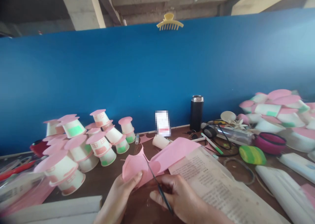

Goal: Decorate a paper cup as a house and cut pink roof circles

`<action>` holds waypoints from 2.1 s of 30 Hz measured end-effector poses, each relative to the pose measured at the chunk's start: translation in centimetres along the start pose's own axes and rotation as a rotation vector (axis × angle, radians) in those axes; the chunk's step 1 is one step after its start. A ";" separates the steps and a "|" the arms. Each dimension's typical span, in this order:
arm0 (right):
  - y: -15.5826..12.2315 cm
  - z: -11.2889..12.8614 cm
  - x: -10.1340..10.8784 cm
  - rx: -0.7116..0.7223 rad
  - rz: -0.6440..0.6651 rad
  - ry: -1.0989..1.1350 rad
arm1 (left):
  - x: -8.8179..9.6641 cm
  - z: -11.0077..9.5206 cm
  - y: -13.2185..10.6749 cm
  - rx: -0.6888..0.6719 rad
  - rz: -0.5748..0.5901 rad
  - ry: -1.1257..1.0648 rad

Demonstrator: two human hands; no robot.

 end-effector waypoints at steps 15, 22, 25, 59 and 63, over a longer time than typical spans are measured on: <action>0.0 -0.4 0.3 -0.021 -0.032 -0.121 | -0.4 0.4 -0.2 -0.023 -0.162 0.082; 0.0 -0.2 0.4 -0.067 -0.036 -0.113 | -0.6 0.0 -0.3 -0.016 -0.119 0.028; 0.0 -0.1 0.3 -0.079 -0.040 -0.120 | -0.5 0.0 -0.2 -0.014 -0.092 0.011; 0.0 -0.1 0.2 -0.066 -0.019 -0.099 | -0.1 -0.6 -0.3 -0.045 -0.060 -0.031; 0.0 0.1 0.1 -0.081 -0.048 -0.096 | 0.0 -0.5 -0.3 -0.012 -0.089 -0.015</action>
Point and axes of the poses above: each hand's wrist, its own y-axis towards the middle knuckle, its own x-axis out of the back of the hand, z = x × y, the point moved 1 cm from there along y, towards the middle knuckle, and after that the axes turned 10 degrees about y, right-handed, at the moved point
